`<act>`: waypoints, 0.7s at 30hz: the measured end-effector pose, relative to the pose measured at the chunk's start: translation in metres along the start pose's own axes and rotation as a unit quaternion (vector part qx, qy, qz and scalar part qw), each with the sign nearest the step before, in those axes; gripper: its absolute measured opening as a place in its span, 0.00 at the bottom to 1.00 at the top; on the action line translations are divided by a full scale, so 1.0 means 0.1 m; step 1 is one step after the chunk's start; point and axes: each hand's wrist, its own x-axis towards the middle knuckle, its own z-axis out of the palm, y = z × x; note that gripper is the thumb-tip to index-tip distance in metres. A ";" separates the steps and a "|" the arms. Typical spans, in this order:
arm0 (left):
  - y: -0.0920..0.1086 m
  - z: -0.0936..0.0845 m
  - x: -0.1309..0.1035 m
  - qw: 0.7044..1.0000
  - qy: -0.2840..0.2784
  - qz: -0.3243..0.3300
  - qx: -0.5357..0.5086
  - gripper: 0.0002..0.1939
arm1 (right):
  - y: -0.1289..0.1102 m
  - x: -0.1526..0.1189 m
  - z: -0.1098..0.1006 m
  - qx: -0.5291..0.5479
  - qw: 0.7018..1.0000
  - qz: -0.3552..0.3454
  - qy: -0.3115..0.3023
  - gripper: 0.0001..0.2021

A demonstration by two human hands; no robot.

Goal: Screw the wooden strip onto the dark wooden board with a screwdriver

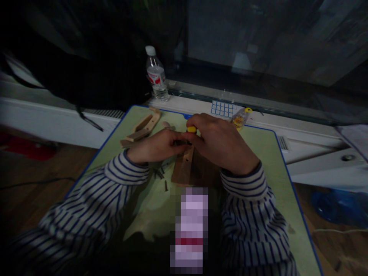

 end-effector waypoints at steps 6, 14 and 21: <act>0.05 0.02 0.00 0.997 0.056 -0.024 0.046 0.13 | -0.01 0.00 0.00 -0.006 1.000 0.008 0.001 0.10; -0.02 0.02 0.00 0.999 0.035 0.002 0.032 0.11 | -0.05 -0.02 -0.03 0.053 0.998 -0.030 -0.023 0.15; -0.05 -0.02 0.00 1.000 -0.006 0.021 0.006 0.14 | -0.03 -0.01 -0.03 0.029 0.999 -0.016 -0.026 0.12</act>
